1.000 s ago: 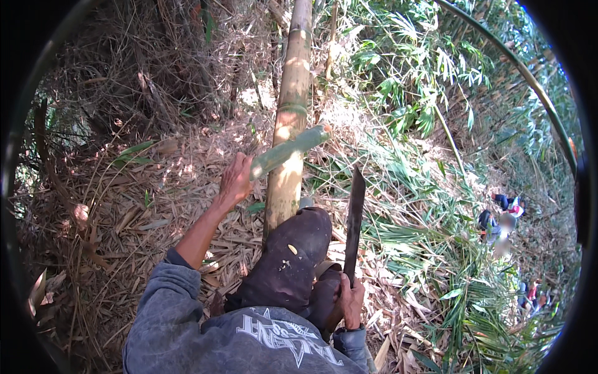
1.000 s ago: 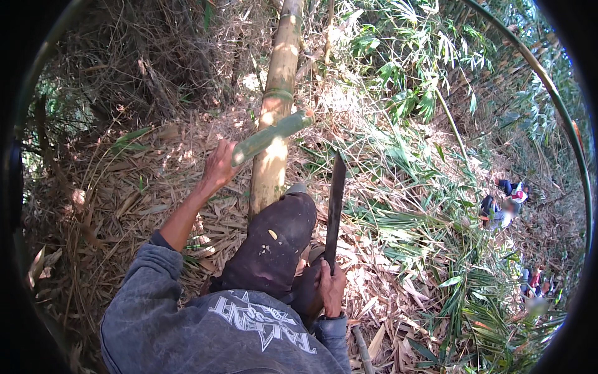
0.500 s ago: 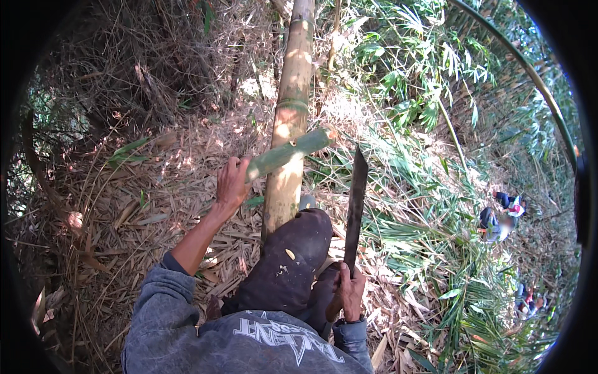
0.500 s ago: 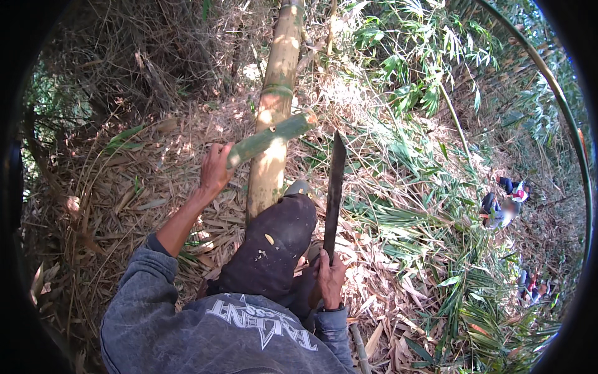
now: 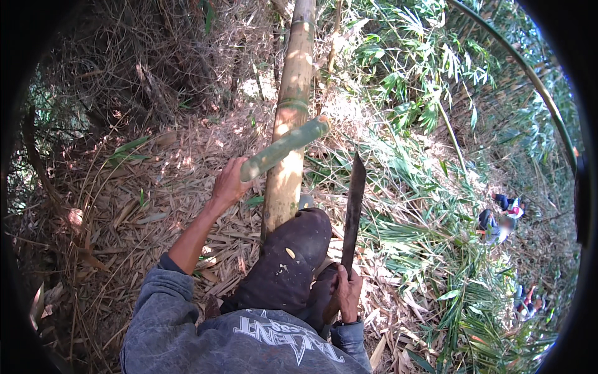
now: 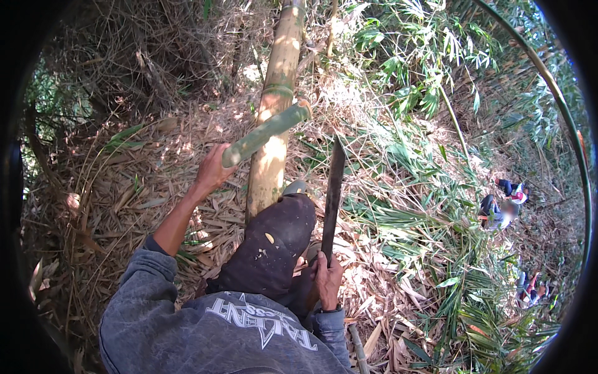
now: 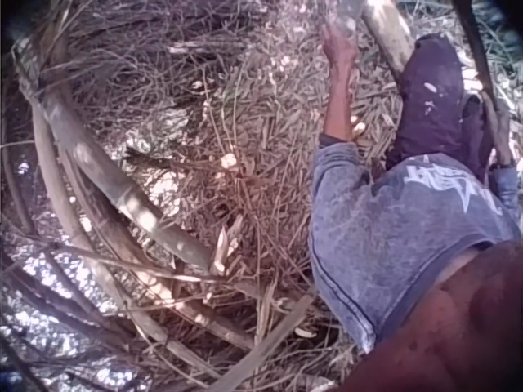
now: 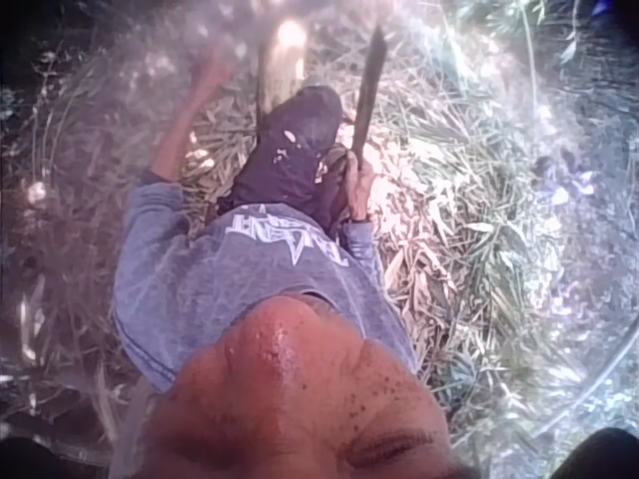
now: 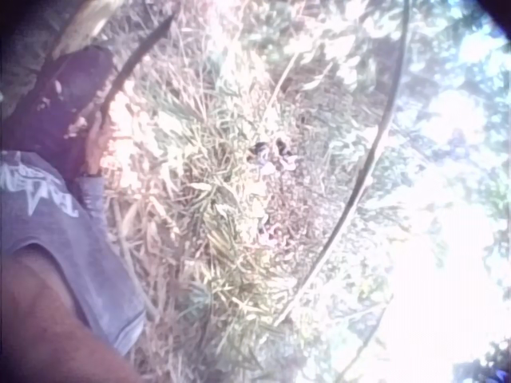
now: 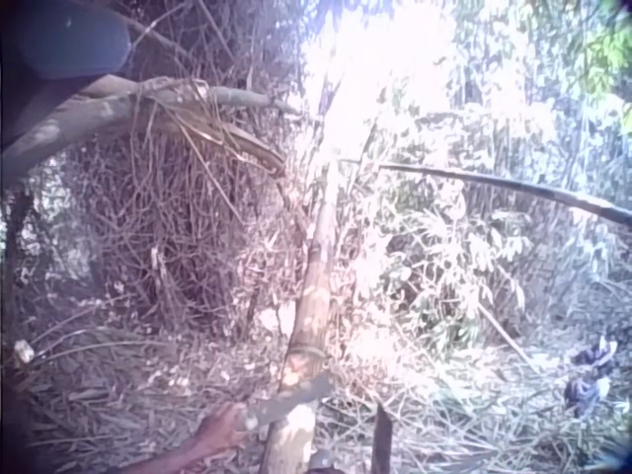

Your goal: The person uses a machete to repeatedly strike and cut a section of bamboo held against a larger bamboo stalk. They adjust the bamboo piece and continue chopping to separate a segment.

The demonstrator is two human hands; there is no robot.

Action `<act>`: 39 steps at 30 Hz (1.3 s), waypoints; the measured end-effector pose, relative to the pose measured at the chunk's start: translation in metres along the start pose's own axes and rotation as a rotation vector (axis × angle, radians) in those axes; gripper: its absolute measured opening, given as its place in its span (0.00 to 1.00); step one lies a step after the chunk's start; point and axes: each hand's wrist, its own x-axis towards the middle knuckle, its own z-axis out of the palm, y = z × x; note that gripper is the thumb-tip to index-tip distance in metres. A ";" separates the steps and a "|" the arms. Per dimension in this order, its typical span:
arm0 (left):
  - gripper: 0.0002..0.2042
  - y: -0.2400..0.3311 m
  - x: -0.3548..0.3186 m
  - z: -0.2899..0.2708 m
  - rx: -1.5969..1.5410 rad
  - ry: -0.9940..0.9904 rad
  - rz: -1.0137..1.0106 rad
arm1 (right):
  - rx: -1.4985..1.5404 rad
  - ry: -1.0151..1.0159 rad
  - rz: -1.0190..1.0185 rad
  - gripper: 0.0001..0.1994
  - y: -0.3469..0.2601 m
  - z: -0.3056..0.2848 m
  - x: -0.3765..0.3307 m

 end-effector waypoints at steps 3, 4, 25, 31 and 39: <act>0.33 0.002 0.000 -0.004 -0.078 -0.016 -0.013 | 0.002 0.005 -0.009 0.18 0.000 -0.001 -0.002; 0.33 0.001 0.000 -0.006 -0.107 -0.011 0.000 | 0.004 0.007 -0.012 0.18 -0.001 -0.001 -0.004; 0.35 0.000 -0.005 -0.007 -0.672 -0.188 -0.159 | 0.035 0.064 -0.026 0.18 0.004 -0.006 -0.028; 0.34 0.010 -0.009 -0.010 -0.717 -0.250 -0.265 | 0.059 0.070 -0.061 0.18 0.006 -0.004 -0.031; 0.39 0.025 -0.015 -0.005 -0.819 -0.364 -0.246 | 0.048 0.080 -0.057 0.17 0.005 -0.005 -0.035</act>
